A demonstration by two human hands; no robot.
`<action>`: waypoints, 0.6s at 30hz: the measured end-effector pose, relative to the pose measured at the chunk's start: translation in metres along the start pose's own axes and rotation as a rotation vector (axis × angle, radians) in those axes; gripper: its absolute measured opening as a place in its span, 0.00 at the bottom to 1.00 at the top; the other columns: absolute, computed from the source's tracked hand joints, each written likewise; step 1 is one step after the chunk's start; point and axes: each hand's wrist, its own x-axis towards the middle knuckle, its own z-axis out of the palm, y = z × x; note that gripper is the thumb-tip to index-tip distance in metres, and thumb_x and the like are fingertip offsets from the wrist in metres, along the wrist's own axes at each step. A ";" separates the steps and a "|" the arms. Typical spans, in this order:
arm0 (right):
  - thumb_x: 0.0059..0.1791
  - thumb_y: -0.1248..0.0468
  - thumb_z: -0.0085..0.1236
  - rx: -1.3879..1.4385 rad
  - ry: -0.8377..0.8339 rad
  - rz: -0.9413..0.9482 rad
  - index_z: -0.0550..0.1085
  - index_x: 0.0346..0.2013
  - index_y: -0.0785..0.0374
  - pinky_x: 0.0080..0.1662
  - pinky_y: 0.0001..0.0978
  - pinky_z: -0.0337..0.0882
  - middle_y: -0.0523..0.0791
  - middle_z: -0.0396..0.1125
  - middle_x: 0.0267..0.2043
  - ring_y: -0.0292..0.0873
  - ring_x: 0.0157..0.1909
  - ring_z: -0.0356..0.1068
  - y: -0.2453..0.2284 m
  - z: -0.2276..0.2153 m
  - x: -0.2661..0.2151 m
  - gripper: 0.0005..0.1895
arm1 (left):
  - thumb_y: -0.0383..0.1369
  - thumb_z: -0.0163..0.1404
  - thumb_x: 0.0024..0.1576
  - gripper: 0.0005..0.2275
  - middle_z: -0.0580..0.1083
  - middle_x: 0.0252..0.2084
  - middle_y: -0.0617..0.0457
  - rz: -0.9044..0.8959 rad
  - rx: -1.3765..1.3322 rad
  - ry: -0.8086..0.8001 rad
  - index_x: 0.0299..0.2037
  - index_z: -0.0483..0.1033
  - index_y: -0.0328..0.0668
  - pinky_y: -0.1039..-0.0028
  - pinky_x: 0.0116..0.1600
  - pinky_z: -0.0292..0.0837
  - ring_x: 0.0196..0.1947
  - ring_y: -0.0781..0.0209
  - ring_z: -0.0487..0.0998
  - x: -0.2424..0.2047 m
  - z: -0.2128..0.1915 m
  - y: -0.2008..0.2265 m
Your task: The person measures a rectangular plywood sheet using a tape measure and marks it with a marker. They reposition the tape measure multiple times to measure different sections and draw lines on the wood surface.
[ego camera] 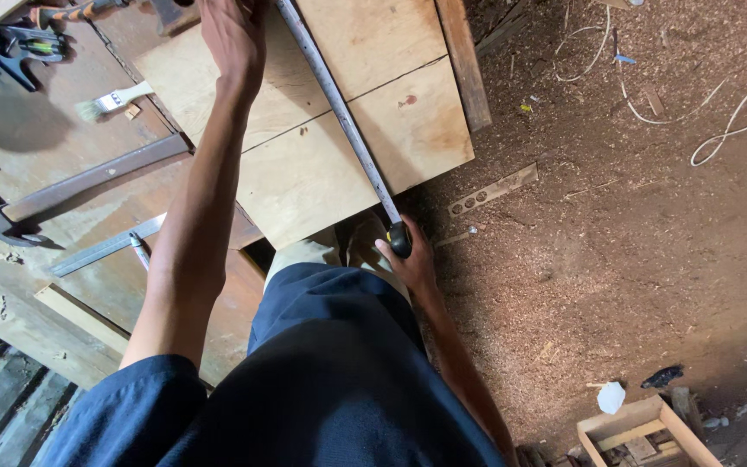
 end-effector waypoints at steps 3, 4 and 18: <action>0.45 0.46 0.67 0.014 -0.047 0.085 0.64 0.65 0.65 0.56 0.49 0.71 0.57 0.70 0.55 0.57 0.57 0.71 0.020 0.007 0.001 0.41 | 0.33 0.61 0.62 0.22 0.70 0.46 0.41 0.097 0.085 -0.011 0.60 0.63 0.34 0.48 0.57 0.67 0.50 0.43 0.71 -0.006 0.001 0.001; 0.47 0.47 0.67 0.004 -0.052 0.050 0.63 0.66 0.65 0.57 0.50 0.70 0.58 0.68 0.56 0.58 0.59 0.70 0.025 0.010 0.002 0.41 | 0.33 0.61 0.64 0.25 0.71 0.42 0.46 0.102 0.104 -0.054 0.65 0.61 0.32 0.44 0.61 0.65 0.49 0.46 0.72 -0.011 -0.002 0.005; 0.42 0.52 0.72 -0.133 0.016 0.040 0.61 0.64 0.61 0.55 0.51 0.69 0.59 0.67 0.55 0.62 0.57 0.68 0.003 0.023 0.020 0.42 | 0.61 0.63 0.51 0.54 0.47 0.81 0.42 0.184 0.129 -0.629 0.79 0.45 0.35 0.52 0.81 0.34 0.81 0.44 0.45 -0.117 -0.064 0.102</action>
